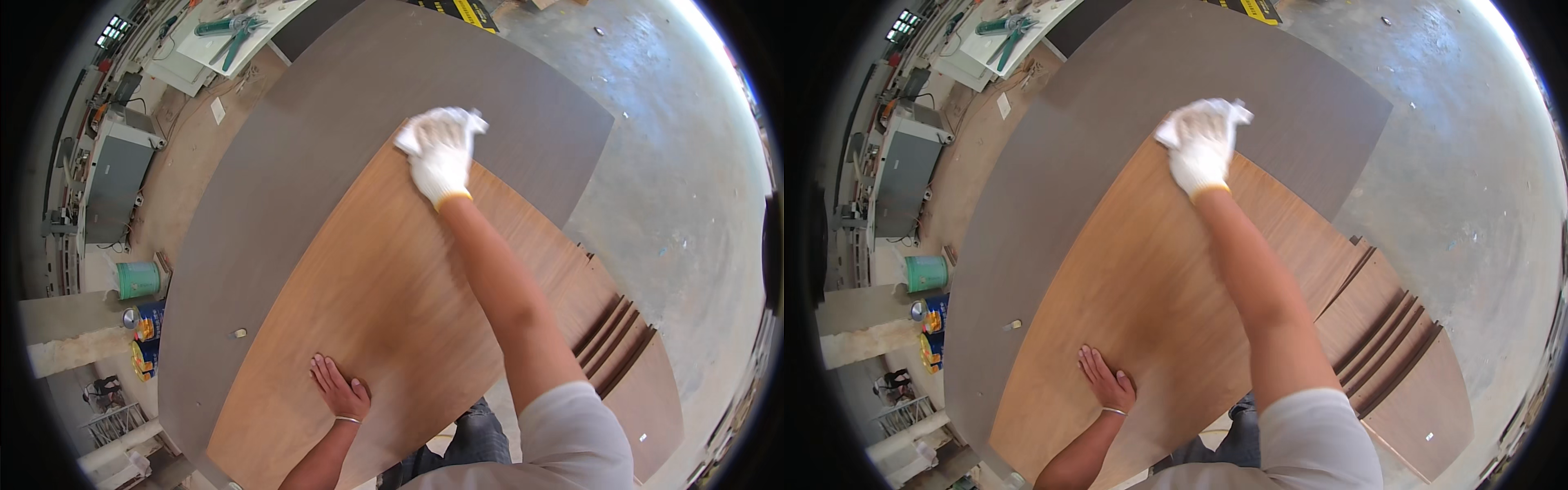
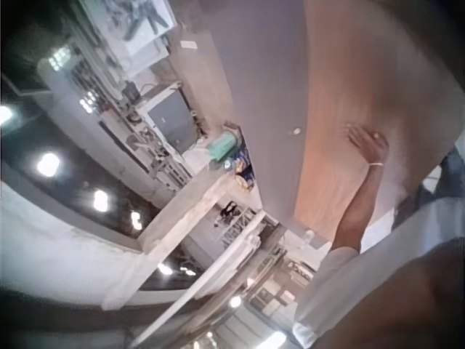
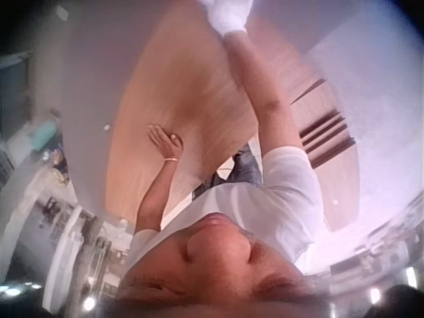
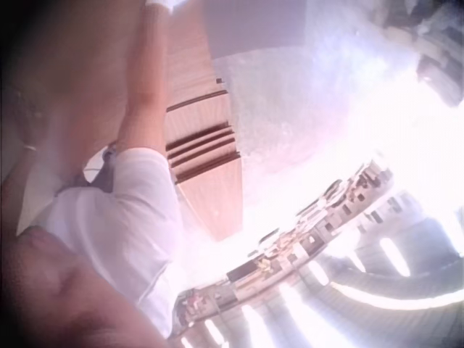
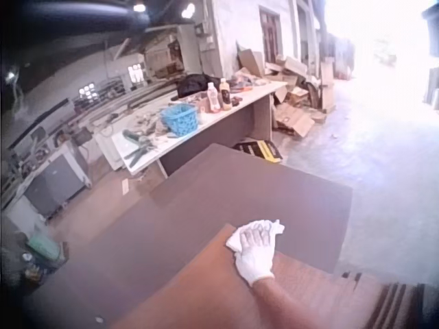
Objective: The person wipes a large wooden panel with a white cloth, then uses a utility knife to scrape the panel's edge. The person continues wiping the panel surface and edges with the cloth.
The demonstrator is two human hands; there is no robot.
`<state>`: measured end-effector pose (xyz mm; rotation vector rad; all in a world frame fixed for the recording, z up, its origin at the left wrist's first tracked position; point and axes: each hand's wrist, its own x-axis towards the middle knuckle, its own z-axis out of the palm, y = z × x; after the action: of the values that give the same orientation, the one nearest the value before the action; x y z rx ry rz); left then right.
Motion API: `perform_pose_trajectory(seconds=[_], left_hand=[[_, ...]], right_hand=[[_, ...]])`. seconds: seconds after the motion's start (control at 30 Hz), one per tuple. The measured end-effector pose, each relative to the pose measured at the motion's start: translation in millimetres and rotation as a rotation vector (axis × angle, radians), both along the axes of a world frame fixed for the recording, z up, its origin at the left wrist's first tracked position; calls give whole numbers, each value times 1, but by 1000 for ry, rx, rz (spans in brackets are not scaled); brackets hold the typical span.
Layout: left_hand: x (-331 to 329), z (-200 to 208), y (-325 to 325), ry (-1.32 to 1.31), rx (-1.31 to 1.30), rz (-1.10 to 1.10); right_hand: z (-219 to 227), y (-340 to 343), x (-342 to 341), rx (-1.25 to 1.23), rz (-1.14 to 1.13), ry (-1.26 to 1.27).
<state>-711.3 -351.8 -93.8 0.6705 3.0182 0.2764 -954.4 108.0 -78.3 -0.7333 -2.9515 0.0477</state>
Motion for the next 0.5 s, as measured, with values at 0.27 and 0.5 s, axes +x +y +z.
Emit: perform_pose_trajectory(seconds=[0.27, 0.5], left_hand=[[3, 5, -14, -28, -16, 66], [4, 5, 1, -49, 22, 26]], right_hand=[[-43, 10, 49, -83, 180, 280], [-21, 8, -55, -145, 191, 249]])
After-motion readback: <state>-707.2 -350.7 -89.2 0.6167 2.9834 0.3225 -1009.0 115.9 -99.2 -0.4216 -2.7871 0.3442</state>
